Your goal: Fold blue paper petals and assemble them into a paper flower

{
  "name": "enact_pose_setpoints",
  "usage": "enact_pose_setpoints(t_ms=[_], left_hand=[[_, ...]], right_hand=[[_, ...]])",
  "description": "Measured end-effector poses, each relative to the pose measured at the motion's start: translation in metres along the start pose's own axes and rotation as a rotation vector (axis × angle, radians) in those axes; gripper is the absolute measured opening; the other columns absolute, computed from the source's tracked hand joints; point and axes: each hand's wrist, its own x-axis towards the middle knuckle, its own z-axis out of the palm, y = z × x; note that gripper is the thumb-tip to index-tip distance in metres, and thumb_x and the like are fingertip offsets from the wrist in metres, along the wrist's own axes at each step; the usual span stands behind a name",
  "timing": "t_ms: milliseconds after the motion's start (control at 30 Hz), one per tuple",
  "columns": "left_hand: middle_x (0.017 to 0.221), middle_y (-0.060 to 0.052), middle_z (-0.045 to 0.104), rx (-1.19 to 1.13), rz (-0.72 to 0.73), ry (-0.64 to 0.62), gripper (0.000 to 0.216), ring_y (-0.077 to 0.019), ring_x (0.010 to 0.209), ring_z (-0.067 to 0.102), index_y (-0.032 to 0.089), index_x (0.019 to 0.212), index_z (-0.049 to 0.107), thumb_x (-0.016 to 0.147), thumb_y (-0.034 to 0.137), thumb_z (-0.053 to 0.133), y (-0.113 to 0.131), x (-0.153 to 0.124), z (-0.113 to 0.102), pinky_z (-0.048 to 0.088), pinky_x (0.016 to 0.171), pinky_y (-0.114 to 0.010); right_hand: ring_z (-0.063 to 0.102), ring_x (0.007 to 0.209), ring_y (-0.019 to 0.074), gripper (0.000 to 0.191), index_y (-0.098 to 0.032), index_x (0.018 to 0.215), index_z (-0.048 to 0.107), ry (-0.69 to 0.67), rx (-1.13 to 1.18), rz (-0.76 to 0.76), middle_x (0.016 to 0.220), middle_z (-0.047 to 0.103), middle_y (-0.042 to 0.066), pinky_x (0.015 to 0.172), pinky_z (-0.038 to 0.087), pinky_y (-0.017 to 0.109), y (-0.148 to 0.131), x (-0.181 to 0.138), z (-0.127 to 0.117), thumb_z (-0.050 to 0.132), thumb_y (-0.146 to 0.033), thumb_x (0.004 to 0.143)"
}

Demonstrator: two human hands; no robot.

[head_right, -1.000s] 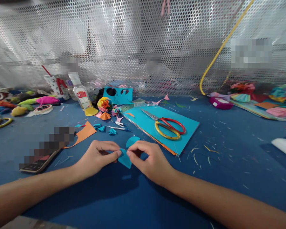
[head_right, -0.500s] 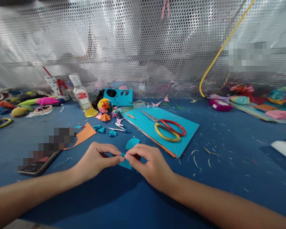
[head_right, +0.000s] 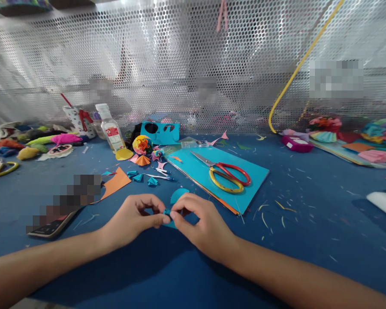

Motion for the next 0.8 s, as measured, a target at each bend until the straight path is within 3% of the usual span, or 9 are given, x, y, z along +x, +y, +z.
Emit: enact_pose_setpoints(t_ms=[100,267,533,800], left_hand=[[0.065,0.001,0.059,0.035,-0.004,0.014,0.021,-0.0079,0.054,0.05,0.014,0.08,0.066,0.066,0.03,0.068,-0.0006,0.0004,-0.0007,0.04,0.053,-0.02],[0.068,0.001,0.063,0.149,0.078,0.059,0.013,-0.0109,0.065,0.054,0.016,0.068,0.067,0.066,0.029,0.069,-0.0014,-0.0007,-0.0009,0.039,0.058,-0.019],[0.055,0.005,0.055,0.162,0.002,0.053,0.016,-0.0068,0.051,0.044,0.015,0.061,0.06,0.06,0.026,0.071,-0.0007,-0.0029,0.0016,0.033,0.048,-0.017],[0.06,0.004,0.056,0.197,0.123,0.112,0.017,-0.0074,0.057,0.049,0.015,0.06,0.056,0.063,0.025,0.071,-0.001,-0.0025,0.0002,0.035,0.05,-0.016]], right_hand=[[0.053,0.068,0.0118,0.011,-0.018,0.074,0.057,-0.01,-0.003,-0.021,0.073,0.055,0.001,0.061,0.042,0.024,0.0013,0.0007,-0.0004,0.05,-0.014,0.082],[0.053,0.068,0.0113,0.012,-0.019,0.074,0.057,-0.025,-0.022,0.002,0.074,0.056,0.0,0.062,0.041,0.023,0.001,-0.0013,0.0005,0.05,-0.015,0.083],[0.054,0.069,0.0113,0.013,-0.02,0.072,0.058,-0.091,-0.038,0.028,0.073,0.058,-0.001,0.064,0.04,0.023,-0.004,-0.0043,0.0031,0.051,-0.018,0.084],[0.051,0.067,0.0126,0.007,-0.018,0.074,0.055,-0.039,-0.051,-0.018,0.073,0.054,0.001,0.062,0.042,0.026,-0.0027,-0.0004,-0.0002,0.052,-0.013,0.079]])
